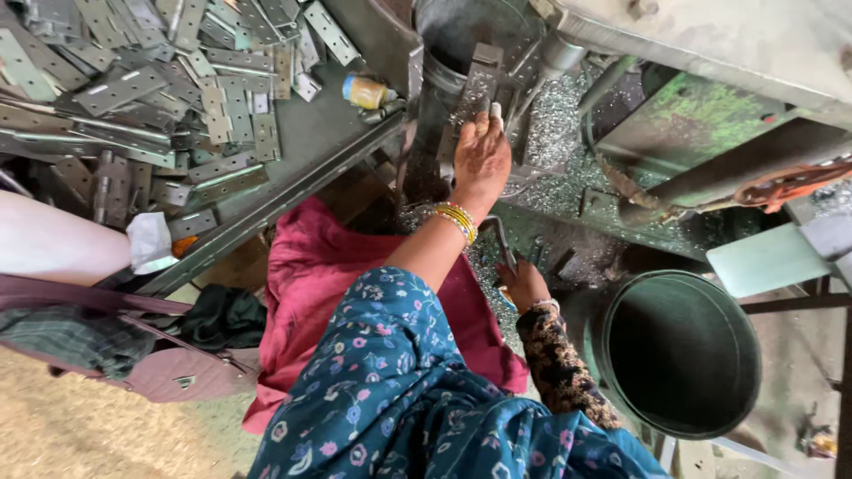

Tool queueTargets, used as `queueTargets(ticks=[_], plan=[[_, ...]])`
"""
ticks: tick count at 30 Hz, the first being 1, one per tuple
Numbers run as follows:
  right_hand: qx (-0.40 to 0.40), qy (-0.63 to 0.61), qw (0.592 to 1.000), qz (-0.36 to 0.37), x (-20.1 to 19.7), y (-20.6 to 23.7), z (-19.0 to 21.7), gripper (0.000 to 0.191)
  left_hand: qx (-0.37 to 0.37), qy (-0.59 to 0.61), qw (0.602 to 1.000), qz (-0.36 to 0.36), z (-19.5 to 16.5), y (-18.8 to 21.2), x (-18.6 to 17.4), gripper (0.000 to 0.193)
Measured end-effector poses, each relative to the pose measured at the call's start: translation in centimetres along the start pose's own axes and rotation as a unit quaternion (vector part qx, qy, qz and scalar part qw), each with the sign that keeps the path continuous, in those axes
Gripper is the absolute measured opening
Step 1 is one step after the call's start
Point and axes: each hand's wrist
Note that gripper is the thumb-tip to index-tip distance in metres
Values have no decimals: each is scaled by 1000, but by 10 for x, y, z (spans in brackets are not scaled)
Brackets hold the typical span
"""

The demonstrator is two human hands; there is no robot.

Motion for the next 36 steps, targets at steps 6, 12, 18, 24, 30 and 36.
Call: queueTargets(ticks=[6, 12, 18, 24, 30, 36], plan=[[25, 27, 999, 35, -11, -3, -1, 51, 6, -19, 1000, -3, -7, -19, 2, 36], [-21, 11, 1000, -6, -6, 4, 3, 47, -12, 28, 999, -21, 0, -17, 15, 44], [9, 74, 997, 19, -28, 2, 15, 52, -40, 11, 999, 3, -13, -38, 14, 46], [20, 39, 999, 21, -27, 6, 22, 53, -34, -8, 998, 49, -15, -37, 10, 48], [30, 54, 998, 19, -27, 6, 25, 54, -49, 11, 998, 48, -14, -39, 1, 48], [17, 23, 999, 23, -24, 4, 25, 51, -40, 15, 997, 61, -19, -40, 2, 43]])
Point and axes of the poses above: each hand's wrist, its own y-axis away from the middle knuckle, its own x-axis out of the palm, z = x × y, and after that the axes turned 10 degrees about -x, right-handed
